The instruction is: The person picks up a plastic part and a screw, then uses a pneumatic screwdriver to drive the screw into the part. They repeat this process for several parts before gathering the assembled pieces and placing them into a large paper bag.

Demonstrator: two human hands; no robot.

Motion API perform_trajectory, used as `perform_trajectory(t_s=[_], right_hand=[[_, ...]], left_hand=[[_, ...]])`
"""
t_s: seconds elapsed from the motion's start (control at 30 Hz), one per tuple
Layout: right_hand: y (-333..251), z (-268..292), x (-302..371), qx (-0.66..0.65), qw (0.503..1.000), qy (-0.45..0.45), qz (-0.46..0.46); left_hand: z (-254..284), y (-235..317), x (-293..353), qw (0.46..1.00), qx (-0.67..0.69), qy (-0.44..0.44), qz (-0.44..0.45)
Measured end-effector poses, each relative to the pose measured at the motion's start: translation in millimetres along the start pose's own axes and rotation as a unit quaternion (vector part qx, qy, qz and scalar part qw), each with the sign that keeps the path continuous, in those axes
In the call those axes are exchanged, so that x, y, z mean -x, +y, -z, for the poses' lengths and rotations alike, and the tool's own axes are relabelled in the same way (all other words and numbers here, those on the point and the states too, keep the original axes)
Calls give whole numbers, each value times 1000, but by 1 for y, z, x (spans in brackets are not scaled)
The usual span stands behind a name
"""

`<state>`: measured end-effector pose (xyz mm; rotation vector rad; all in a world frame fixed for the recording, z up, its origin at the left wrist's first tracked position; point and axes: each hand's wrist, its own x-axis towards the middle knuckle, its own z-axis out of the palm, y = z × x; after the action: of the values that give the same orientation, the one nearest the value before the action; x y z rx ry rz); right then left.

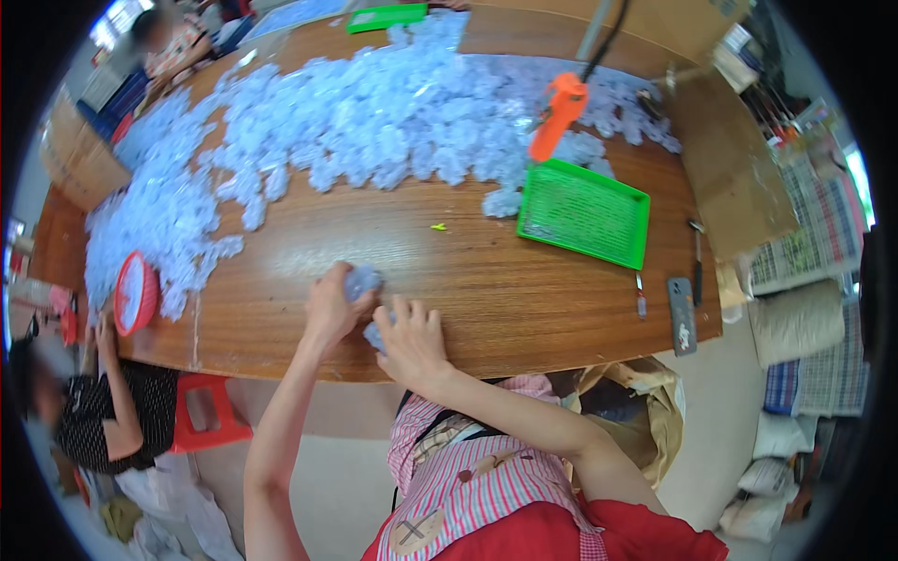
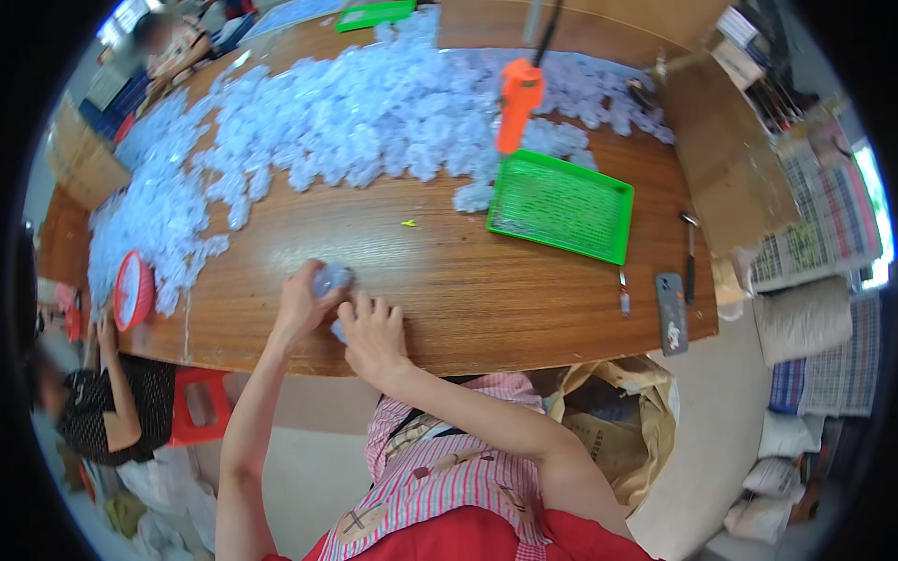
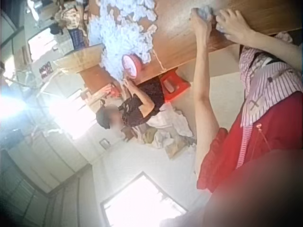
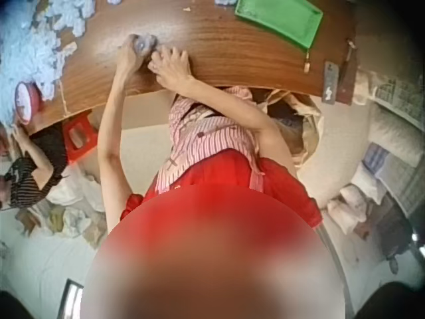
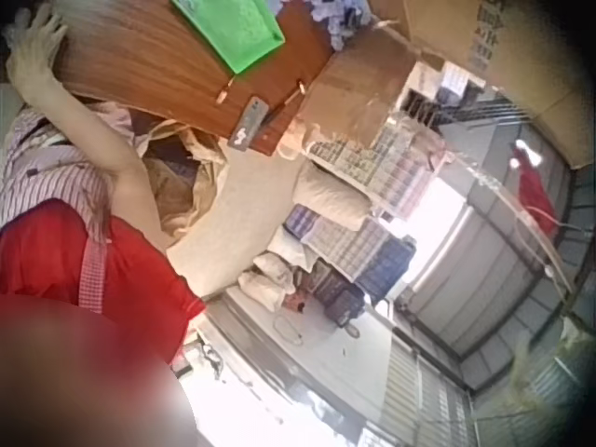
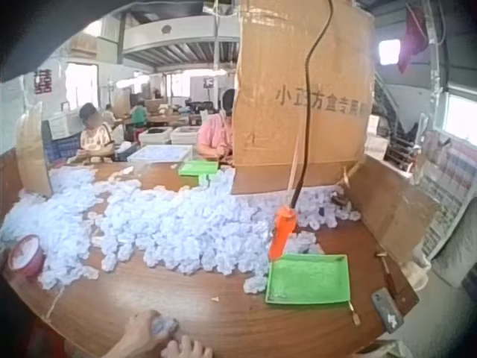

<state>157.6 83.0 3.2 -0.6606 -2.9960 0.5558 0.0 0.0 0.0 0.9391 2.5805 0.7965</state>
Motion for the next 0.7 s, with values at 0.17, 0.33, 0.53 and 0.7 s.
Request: perform_trajectory(t_s=[0.17, 0.33, 0.53, 0.7], right_hand=[[21, 15, -5, -48, 998, 8, -49], [83, 35, 22, -320, 940, 57, -103], [157, 55, 171, -632, 704, 129, -297], [225, -24, 309, -514, 468, 401, -597]], left_hand=[[-14, -17, -13, 993, 101, 39, -47], [8, 10, 10, 911, 377, -17, 166], [-39, 109, 79, 763, 470, -371, 244], [-161, 230, 143, 674, 400, -596, 177]])
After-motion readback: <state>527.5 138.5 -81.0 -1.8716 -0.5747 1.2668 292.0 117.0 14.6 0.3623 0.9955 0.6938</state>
